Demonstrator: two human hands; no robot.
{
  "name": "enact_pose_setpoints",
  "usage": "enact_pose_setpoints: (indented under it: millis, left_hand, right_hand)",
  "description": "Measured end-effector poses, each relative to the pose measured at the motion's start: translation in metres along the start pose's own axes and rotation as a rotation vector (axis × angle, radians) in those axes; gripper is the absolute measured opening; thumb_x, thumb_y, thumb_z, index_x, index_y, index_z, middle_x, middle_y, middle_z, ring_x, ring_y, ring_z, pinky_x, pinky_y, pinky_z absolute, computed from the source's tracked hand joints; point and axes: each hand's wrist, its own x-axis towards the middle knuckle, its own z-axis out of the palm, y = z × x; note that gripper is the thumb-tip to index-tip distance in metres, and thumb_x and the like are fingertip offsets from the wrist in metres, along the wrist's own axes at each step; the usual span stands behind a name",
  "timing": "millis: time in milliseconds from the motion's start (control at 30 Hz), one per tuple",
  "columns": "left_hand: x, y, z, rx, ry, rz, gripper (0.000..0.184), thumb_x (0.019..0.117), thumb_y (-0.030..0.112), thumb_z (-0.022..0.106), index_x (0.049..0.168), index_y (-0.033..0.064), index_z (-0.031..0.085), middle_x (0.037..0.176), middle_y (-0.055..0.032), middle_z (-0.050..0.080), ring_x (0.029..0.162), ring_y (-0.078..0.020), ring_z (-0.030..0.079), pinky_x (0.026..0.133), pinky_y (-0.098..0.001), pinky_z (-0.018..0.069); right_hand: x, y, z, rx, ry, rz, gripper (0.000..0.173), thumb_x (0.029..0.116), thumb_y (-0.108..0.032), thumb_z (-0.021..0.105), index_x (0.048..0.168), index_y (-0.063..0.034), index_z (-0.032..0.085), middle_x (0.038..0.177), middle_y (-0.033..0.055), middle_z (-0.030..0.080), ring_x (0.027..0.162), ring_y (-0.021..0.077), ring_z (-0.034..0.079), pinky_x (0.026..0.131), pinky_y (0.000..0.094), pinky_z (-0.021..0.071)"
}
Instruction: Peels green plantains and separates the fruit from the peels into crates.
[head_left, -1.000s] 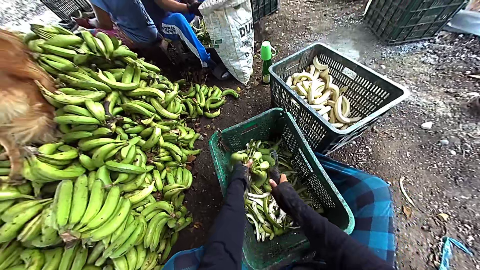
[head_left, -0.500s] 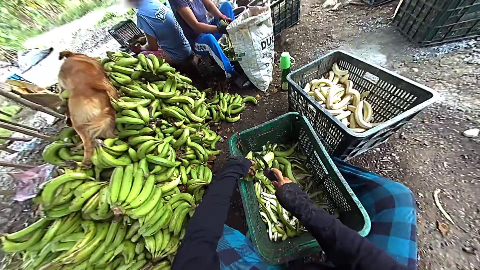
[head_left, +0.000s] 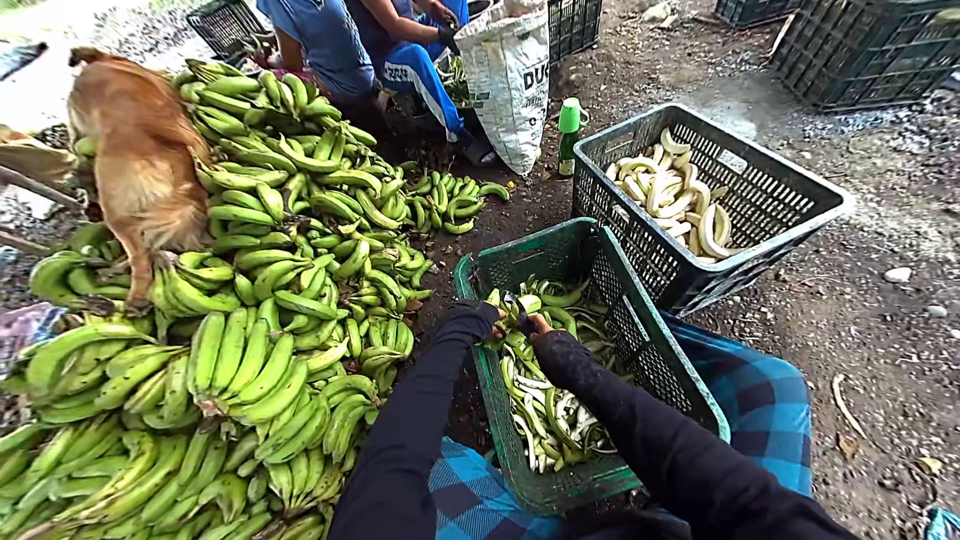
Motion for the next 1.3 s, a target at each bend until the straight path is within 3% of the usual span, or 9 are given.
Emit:
enact_pose_setpoints:
  millis: [200,433,600,800,867,967,1033,1200,1300]
  left_hand:
    - [0.019,-0.010,0.006,-0.076,0.003,-0.023,0.043,0.0967,0.031,0.069,0.137,0.0178,0.064,0.141,-0.0110,0.061,0.132,-0.0329,0.055,0.110,-0.0603,0.0404]
    - [0.011,-0.012,0.011,-0.019,0.005,0.041,0.047,0.0964,0.034,0.070,0.142,0.0253,0.061,0.147,-0.0060,0.057,0.136,-0.0306,0.053,0.112,-0.0594,0.0388]
    - [-0.017,-0.015,-0.003,-0.283,0.016,0.038,0.040,0.0992,0.007,0.063,0.138,0.0010,0.060,0.148,-0.0189,0.054,0.142,-0.0353,0.046,0.120,-0.0510,0.0316]
    - [-0.033,0.014,-0.009,-0.938,0.025,-0.257,0.035,0.1043,0.006,0.054,0.136,-0.0083,0.055,0.140,-0.0277,0.054,0.130,-0.0346,0.052,0.108,-0.0471,0.0406]
    - [-0.033,0.012,-0.007,-0.896,0.012,-0.224,0.034,0.1041,0.006,0.054,0.135,-0.0082,0.056,0.139,-0.0274,0.055,0.128,-0.0339,0.053,0.107,-0.0464,0.0412]
    - [-0.026,0.009,-0.004,-0.708,-0.028,-0.168,0.035,0.1054,0.010,0.054,0.137,-0.0059,0.057,0.145,-0.0257,0.053,0.139,-0.0367,0.047,0.114,-0.0493,0.0364]
    - [-0.027,0.014,-0.006,-0.796,-0.004,-0.251,0.037,0.1059,0.010,0.053,0.139,-0.0059,0.055,0.146,-0.0259,0.052,0.139,-0.0355,0.047,0.114,-0.0482,0.0367]
    - [-0.023,-0.020,0.016,-0.500,0.282,-0.046,0.035,0.1045,0.015,0.052,0.131,-0.0056,0.063,0.134,-0.0263,0.062,0.128,-0.0384,0.058,0.109,-0.0489,0.0441]
    - [-0.022,-0.010,-0.004,-0.405,0.042,-0.154,0.037,0.1053,0.014,0.056,0.139,0.0005,0.058,0.147,-0.0202,0.054,0.141,-0.0347,0.047,0.118,-0.0500,0.0326]
  right_hand:
    - [-0.073,0.007,-0.014,-0.272,-0.028,0.088,0.053,0.1116,-0.020,0.042,0.163,-0.0190,0.029,0.145,0.0276,0.056,0.134,0.0445,0.056,0.112,0.0592,0.0406]
    - [0.004,0.033,0.029,-0.014,0.028,0.012,0.047,0.1080,-0.011,0.047,0.153,0.0015,0.042,0.148,0.0297,0.052,0.138,0.0406,0.052,0.116,0.0528,0.0384]
    - [-0.033,0.017,0.005,0.072,0.009,-0.051,0.049,0.1059,-0.007,0.049,0.154,0.0011,0.040,0.146,0.0296,0.053,0.135,0.0381,0.054,0.114,0.0514,0.0406]
    - [-0.062,0.015,0.002,-0.045,-0.086,-0.026,0.049,0.1084,-0.009,0.046,0.156,-0.0030,0.037,0.147,0.0284,0.053,0.136,0.0363,0.054,0.114,0.0491,0.0404]
    - [-0.053,0.012,0.009,-0.126,-0.100,0.003,0.047,0.1112,-0.017,0.041,0.157,-0.0094,0.035,0.142,0.0256,0.057,0.133,0.0361,0.058,0.111,0.0515,0.0440]
    - [0.030,0.045,0.055,-0.004,-0.013,-0.153,0.038,0.1076,-0.006,0.044,0.140,0.0137,0.049,0.140,0.0333,0.055,0.132,0.0377,0.055,0.114,0.0438,0.0413]
    - [0.069,0.066,0.069,-0.093,0.043,-0.260,0.036,0.1069,-0.011,0.047,0.134,0.0123,0.055,0.133,0.0314,0.060,0.128,0.0379,0.059,0.112,0.0446,0.0442]
    - [-0.040,0.016,0.022,-0.021,-0.032,0.009,0.051,0.1090,-0.016,0.045,0.158,-0.0078,0.036,0.143,0.0247,0.058,0.132,0.0373,0.058,0.111,0.0553,0.0441]
    - [-0.062,0.016,0.025,0.047,-0.042,0.043,0.054,0.1092,-0.013,0.045,0.160,-0.0045,0.029,0.148,0.0271,0.052,0.135,0.0375,0.055,0.113,0.0523,0.0411]
